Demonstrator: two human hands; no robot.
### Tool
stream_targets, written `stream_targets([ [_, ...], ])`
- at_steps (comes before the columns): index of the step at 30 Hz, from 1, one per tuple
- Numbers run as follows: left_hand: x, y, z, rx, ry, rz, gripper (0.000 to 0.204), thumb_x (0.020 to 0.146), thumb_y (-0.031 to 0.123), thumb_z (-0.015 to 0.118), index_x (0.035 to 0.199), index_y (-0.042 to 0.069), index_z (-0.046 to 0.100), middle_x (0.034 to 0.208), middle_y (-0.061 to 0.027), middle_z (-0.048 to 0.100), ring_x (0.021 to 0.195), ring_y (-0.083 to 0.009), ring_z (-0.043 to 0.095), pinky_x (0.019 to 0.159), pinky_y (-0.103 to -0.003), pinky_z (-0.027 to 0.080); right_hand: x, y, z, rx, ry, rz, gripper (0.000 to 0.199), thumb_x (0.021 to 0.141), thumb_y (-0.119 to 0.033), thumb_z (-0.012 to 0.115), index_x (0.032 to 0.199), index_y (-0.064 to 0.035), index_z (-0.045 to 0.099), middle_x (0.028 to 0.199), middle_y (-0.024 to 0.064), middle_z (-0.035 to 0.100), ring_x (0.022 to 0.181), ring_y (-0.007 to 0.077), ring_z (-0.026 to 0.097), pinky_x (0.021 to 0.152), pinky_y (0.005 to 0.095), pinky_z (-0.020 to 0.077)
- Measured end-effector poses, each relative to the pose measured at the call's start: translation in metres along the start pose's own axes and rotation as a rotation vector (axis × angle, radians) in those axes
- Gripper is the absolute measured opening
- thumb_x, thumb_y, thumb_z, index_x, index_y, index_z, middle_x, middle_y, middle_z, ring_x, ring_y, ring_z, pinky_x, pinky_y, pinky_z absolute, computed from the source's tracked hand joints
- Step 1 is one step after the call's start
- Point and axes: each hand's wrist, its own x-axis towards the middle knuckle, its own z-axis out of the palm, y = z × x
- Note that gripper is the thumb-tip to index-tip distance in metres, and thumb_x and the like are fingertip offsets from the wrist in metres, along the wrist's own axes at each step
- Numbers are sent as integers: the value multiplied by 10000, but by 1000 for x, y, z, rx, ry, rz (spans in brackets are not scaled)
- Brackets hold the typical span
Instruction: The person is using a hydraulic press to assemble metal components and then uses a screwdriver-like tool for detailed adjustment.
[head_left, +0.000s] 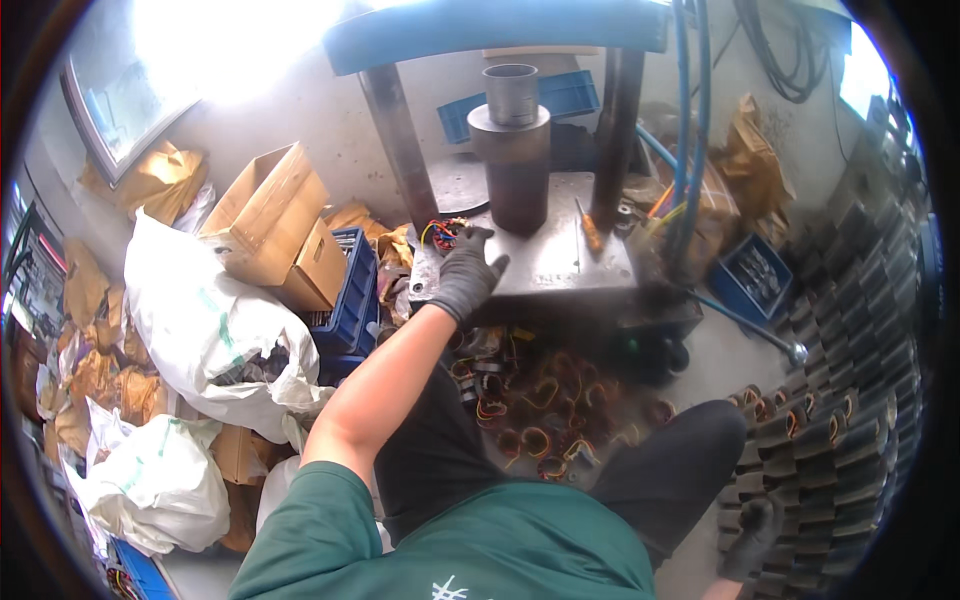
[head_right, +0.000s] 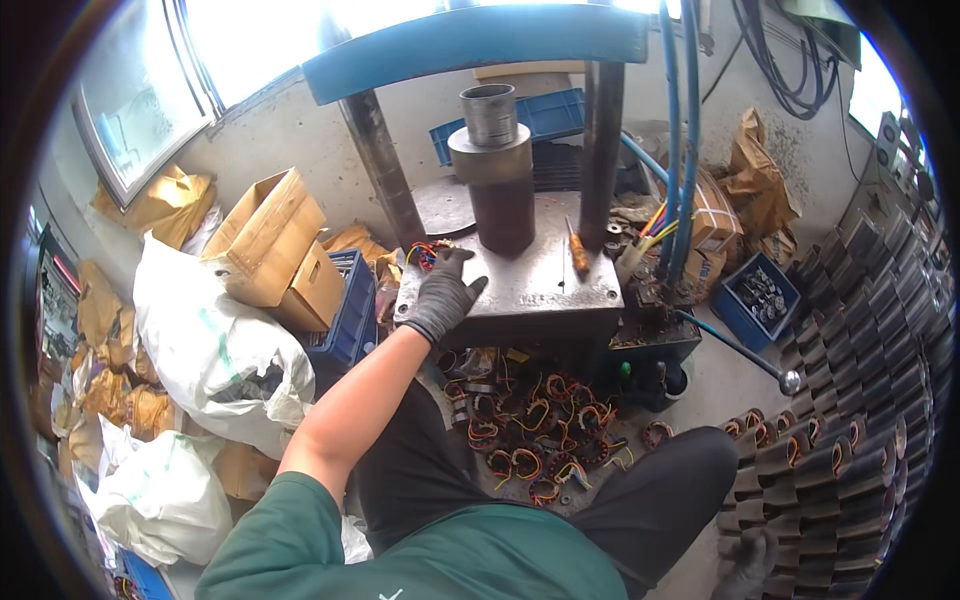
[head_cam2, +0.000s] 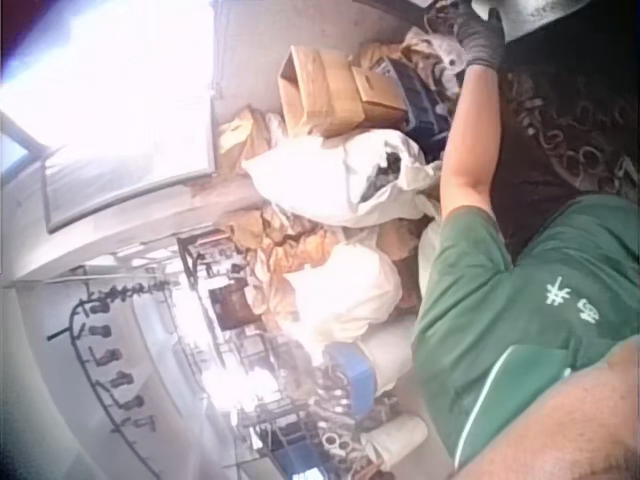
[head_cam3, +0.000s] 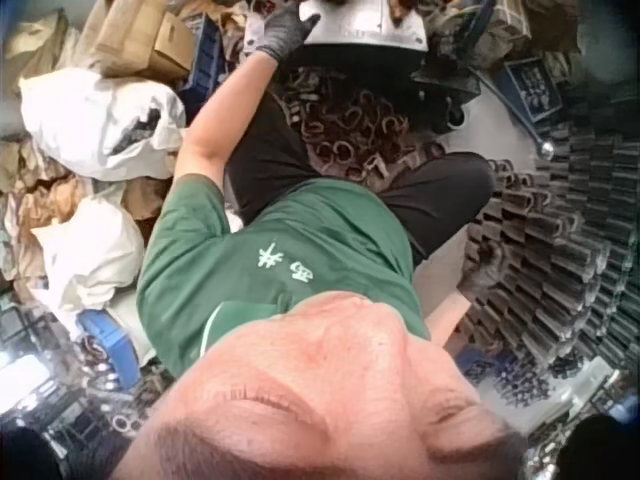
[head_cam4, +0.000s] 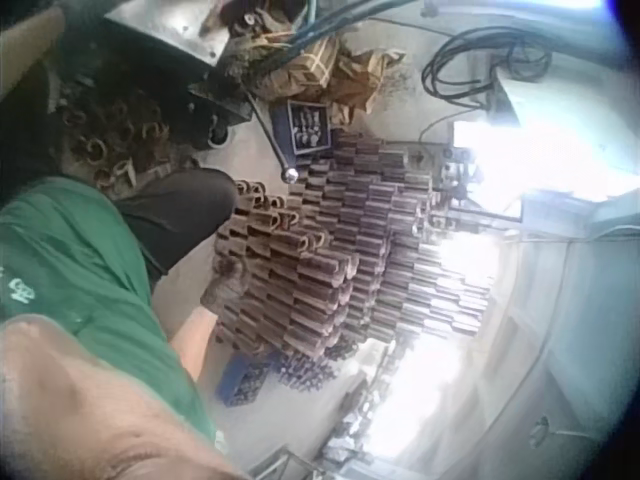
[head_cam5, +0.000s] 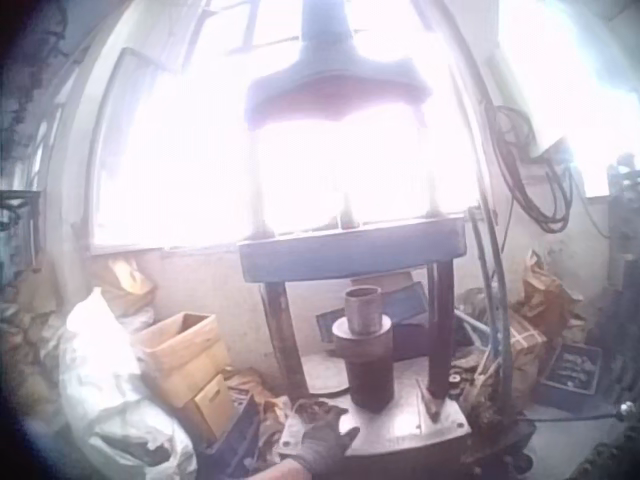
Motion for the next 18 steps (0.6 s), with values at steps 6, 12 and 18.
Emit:
stream_targets([
  [6, 26, -86, 36, -340, -33, -166, 604, 855, 295, 780, 1381, 79, 576, 1298, -232, 633, 1137, -408, 666, 1016, -453, 535, 19, -109, 203, -322, -565, -381, 264, 957, -188, 680, 1104, 30, 656, 936, 72, 679, 806, 148, 630, 745, 296, 520],
  [12, 19, -39, 18, -43, 68, -80, 187, 822, 150, 671, 990, 68, 667, 1026, -183, 679, 882, -349, 669, 795, -480, 522, 31, -118, 356, -390, -1095, -304, 287, 957, -144, 690, 1187, 26, 671, 1008, 73, 720, 961, 138, 680, 856, 293, 541],
  [18, -3, 17, 3, 175, -130, -74, 371, 853, 183, 785, 1179, 44, 675, 1100, -170, 689, 965, -280, 715, 853, -362, 584, 46, -38, 426, -70, -1176, 299, 321, 990, -188, 688, 1261, -20, 651, 1021, 69, 726, 958, 145, 687, 852, 302, 565],
])
